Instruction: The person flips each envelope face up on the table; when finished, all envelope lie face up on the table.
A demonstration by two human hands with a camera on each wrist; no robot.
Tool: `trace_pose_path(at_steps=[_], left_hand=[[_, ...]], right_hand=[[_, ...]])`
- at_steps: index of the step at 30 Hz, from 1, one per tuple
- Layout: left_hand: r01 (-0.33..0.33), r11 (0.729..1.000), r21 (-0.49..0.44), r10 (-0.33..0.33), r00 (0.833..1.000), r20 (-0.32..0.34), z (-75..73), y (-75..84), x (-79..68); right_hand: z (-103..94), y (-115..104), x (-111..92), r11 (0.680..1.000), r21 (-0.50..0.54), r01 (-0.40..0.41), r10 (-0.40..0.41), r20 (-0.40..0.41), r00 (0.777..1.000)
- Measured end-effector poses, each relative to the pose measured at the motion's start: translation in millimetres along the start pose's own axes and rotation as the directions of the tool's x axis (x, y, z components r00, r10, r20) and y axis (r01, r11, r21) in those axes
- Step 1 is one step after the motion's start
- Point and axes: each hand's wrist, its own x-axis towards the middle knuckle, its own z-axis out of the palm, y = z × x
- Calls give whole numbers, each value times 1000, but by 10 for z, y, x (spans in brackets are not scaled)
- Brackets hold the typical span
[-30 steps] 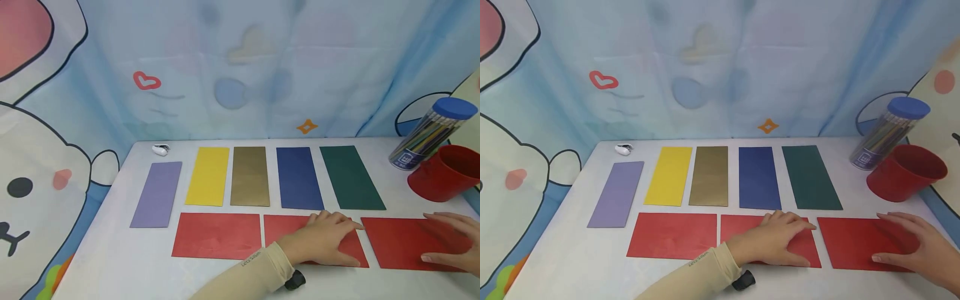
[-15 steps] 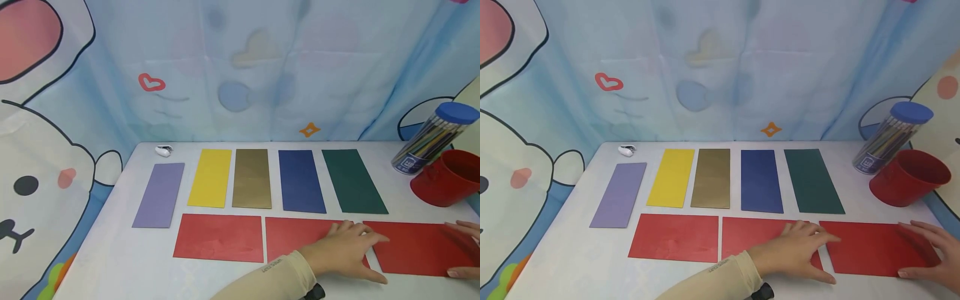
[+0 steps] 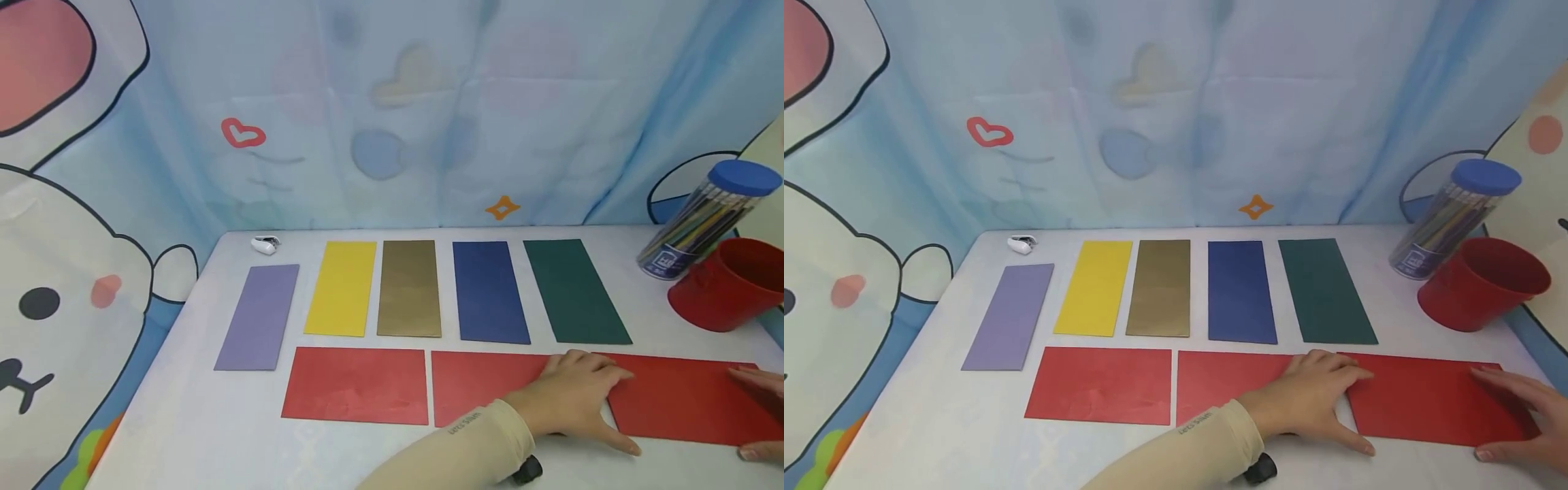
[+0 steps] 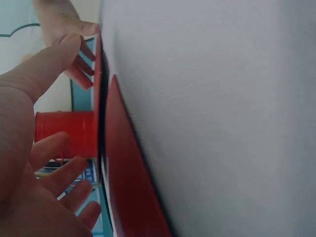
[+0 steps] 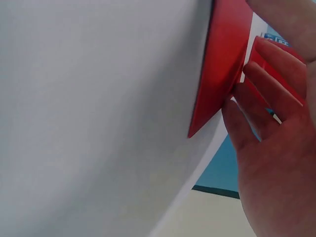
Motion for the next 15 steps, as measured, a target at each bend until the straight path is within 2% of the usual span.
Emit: trace_pose_path(at_steps=[3,9,15], left_hand=[[29,998,59,-29,1000,-6,36,38,24],[70,982,174,-70,998,-4,98,118,53],[40,969,242,-44,999,13,110,175,51]], right_hand=[[29,36,-68,999,13,34,-34,-10,999],[-4,19,-99,999,-13,45,-45,17,999],[-28,-1,-125,998,-38,54,-55,-7,998]])
